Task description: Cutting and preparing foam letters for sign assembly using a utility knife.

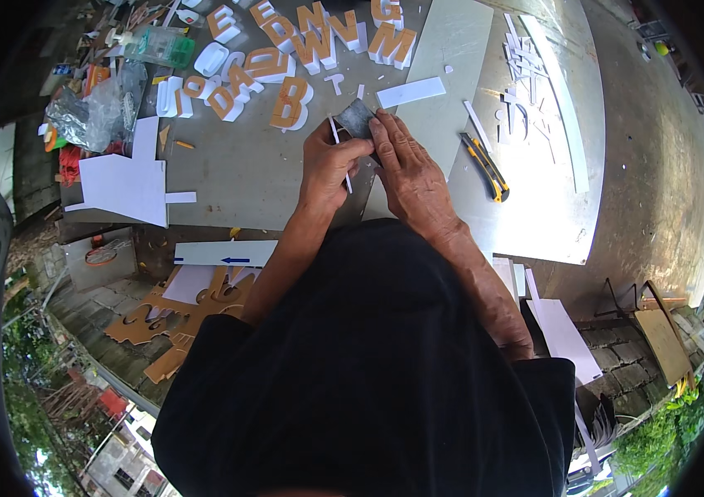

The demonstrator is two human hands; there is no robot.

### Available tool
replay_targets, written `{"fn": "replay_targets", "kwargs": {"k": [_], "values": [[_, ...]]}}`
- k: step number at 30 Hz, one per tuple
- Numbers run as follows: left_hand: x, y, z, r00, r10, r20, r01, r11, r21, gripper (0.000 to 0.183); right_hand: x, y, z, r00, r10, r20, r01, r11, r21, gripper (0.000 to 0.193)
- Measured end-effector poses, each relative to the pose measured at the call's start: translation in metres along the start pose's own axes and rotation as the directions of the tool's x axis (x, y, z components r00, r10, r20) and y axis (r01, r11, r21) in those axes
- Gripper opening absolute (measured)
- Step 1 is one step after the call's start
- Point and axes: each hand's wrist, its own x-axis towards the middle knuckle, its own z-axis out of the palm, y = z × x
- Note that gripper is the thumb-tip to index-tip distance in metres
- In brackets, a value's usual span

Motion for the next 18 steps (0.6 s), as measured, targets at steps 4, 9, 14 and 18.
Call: {"fn": "replay_targets", "kwargs": {"k": [4,9,14,18], "values": [[0.003,0.002,-0.014,0.986,-0.045,0.160,0.028,0.994,0.108,0.039,0.002,0.001,-0.015,0.984,0.180,0.016,-0.177,0.942,0.285,0.057],[0.004,-0.008,-0.039,0.953,-0.128,0.276,0.185,0.964,-0.190,0.059,0.009,-0.002,-0.039,0.884,0.442,0.149,-0.437,0.671,0.599,0.045],[0.001,-0.018,-0.041,0.962,-0.098,0.254,0.123,0.989,-0.085,0.047,0.009,-0.001,-0.025,0.917,0.390,0.089,-0.265,0.426,0.865,0.045],[-0.011,-0.012,-0.030,0.981,0.054,0.187,-0.060,0.998,0.026,0.033,0.015,-0.009,-0.031,0.919,0.363,0.154,-0.306,0.412,0.858,0.047]]}}
